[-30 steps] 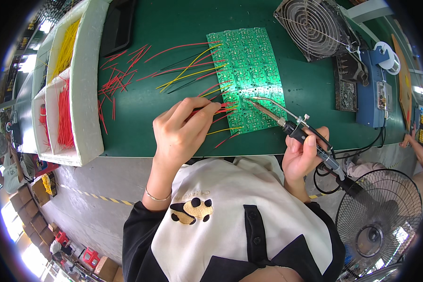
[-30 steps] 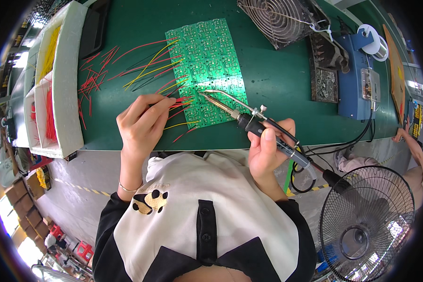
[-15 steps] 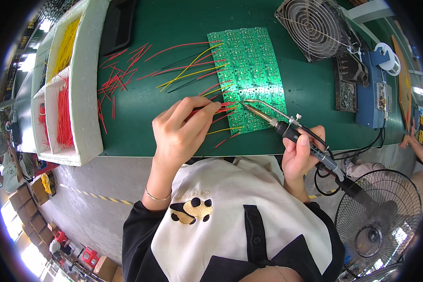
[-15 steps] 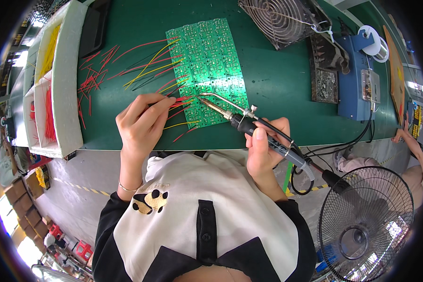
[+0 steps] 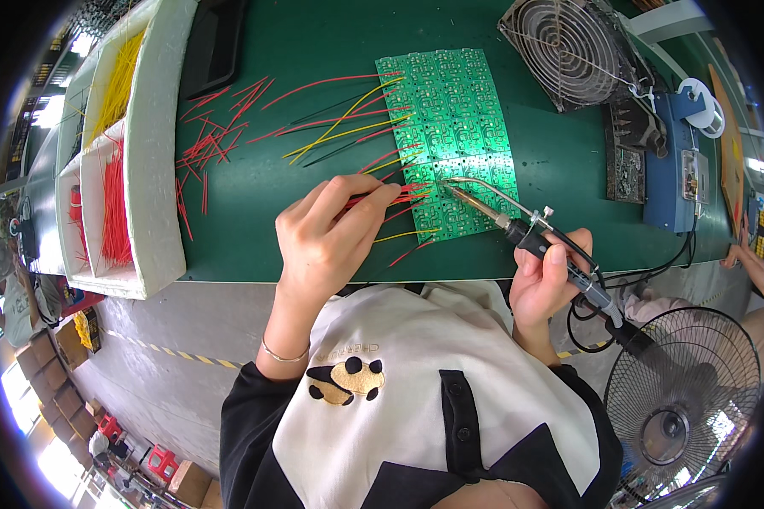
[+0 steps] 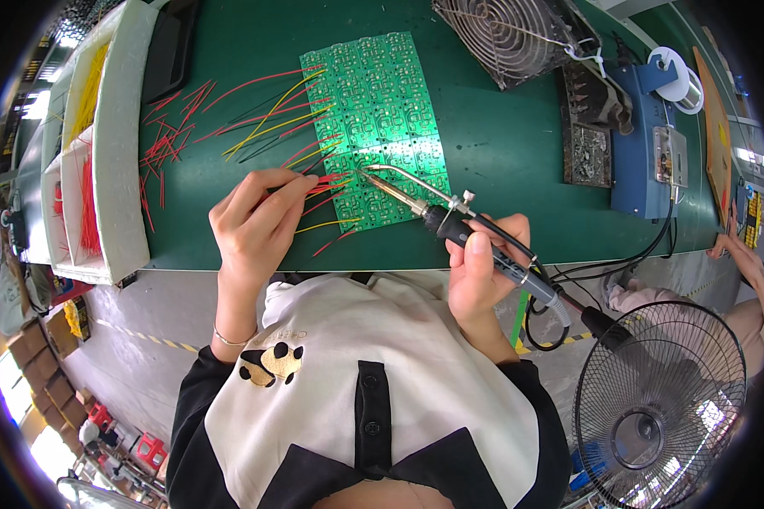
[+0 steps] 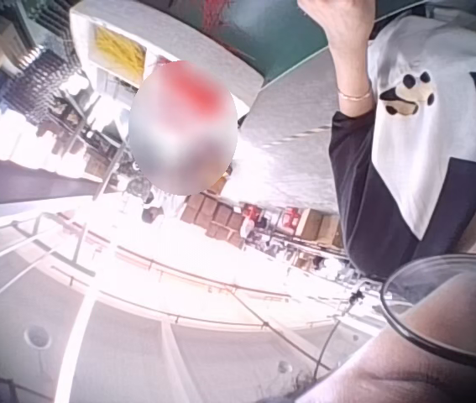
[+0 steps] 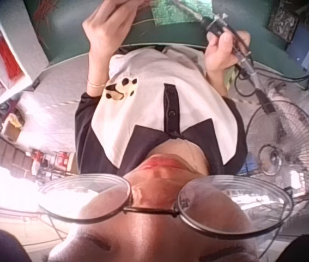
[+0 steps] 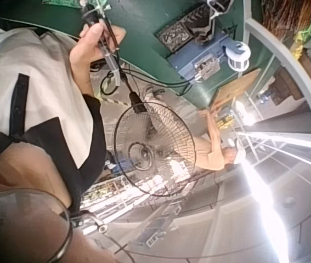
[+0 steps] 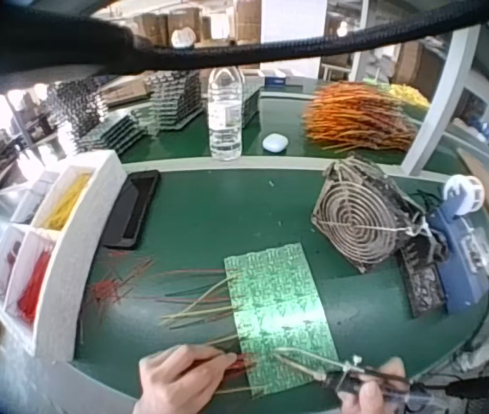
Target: The person takes wires from a divided tray and solders them onto a circuit board using a soldering tool, attaching yellow wires and then red wires to the board.
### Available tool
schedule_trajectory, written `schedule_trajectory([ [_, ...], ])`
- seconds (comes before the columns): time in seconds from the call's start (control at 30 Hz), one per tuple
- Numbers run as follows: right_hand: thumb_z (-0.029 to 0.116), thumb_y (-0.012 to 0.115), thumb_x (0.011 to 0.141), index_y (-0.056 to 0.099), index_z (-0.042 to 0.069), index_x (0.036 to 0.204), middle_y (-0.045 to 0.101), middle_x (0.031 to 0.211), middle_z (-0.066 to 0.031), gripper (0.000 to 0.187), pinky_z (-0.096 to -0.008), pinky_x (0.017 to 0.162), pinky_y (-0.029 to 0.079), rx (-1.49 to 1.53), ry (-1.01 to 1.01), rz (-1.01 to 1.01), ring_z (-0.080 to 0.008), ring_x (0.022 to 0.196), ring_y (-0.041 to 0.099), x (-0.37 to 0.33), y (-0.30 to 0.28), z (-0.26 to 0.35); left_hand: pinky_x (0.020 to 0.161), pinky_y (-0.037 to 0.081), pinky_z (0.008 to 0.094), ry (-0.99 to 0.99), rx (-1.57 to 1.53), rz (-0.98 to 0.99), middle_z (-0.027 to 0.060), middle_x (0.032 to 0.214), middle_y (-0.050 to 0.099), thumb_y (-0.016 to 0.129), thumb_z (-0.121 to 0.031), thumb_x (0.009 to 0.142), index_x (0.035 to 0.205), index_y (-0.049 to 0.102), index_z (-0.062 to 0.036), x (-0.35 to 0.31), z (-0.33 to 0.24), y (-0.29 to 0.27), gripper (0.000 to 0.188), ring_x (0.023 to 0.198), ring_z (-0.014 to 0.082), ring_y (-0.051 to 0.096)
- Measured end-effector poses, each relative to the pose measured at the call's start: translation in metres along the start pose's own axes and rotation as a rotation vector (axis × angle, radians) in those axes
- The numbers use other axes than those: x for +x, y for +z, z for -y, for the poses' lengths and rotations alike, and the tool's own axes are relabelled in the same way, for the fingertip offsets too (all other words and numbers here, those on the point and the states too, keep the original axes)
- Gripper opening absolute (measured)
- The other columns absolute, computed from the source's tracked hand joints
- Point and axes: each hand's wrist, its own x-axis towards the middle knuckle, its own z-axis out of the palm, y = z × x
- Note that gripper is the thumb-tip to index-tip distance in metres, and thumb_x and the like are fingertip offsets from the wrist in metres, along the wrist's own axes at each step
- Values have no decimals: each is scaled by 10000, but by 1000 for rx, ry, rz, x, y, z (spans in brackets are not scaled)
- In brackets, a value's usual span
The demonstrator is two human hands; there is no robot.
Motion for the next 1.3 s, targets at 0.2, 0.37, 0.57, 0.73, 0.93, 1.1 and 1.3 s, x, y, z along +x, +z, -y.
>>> schedule_trajectory([
  [0.2, 180, 536, 821, 411, 22, 809, 419, 596, -41, 202, -217, 422, 323, 79, 5, -6, -82, 447, 373, 0, -1, -1, 433, 405, 225, -3, 0, 10, 25, 718, 579, 678, 51, 576, 764, 660, -44, 1, 0, 0, 211, 538, 122, 532],
  [0.37, 210, 506, 838, 392, 44, 784, 354, 529, -13, 209, -225, 416, 272, -6, 5, -15, -78, 440, 331, -1, -1, -1, 434, 407, 223, -1, -1, 9, 24, 721, 581, 682, 45, 584, 754, 662, -44, 0, -2, -1, 193, 533, 122, 532],
  [0.57, 221, 497, 847, 387, 49, 781, 350, 518, -10, 215, -220, 402, 250, 10, -16, -7, -78, 426, 313, 0, 0, -2, 430, 404, 217, -6, 0, 17, 23, 720, 585, 685, 45, 586, 757, 664, -52, 0, -2, -1, 198, 521, 113, 527],
  [0.73, 243, 441, 882, 388, 52, 787, 336, 504, -1, 219, -225, 391, 216, 76, -63, -37, -77, 420, 293, 2, 4, 1, 483, 430, 232, -30, -50, -69, 42, 748, 607, 677, 63, 589, 774, 658, -43, 0, 2, -4, 213, 571, 148, 555],
  [0.93, 185, 479, 879, 399, 24, 842, 410, 579, -32, 183, -286, 560, 492, 183, 92, -84, -67, 498, 384, 0, 7, 5, 534, 449, 243, -129, 51, -190, 58, 745, 603, 653, 96, 601, 767, 644, -18, -3, -2, -29, 201, 626, 157, 569],
  [1.1, 216, 391, 918, 412, 29, 879, 358, 550, -9, 192, -351, 742, 505, 186, 64, 44, -57, 500, 349, 0, 20, 4, 554, 467, 232, -144, 60, -156, 90, 762, 604, 638, 113, 635, 780, 632, 18, -7, -7, -40, 173, 658, 160, 597],
  [1.3, 207, 421, 910, 431, 49, 900, 378, 559, -19, 159, -349, 734, 434, 207, 71, 102, -72, 508, 330, 0, 30, -4, 475, 459, 248, -108, -105, -85, 73, 777, 579, 649, 98, 621, 815, 635, -11, -12, -18, -27, 223, 583, 168, 573],
])
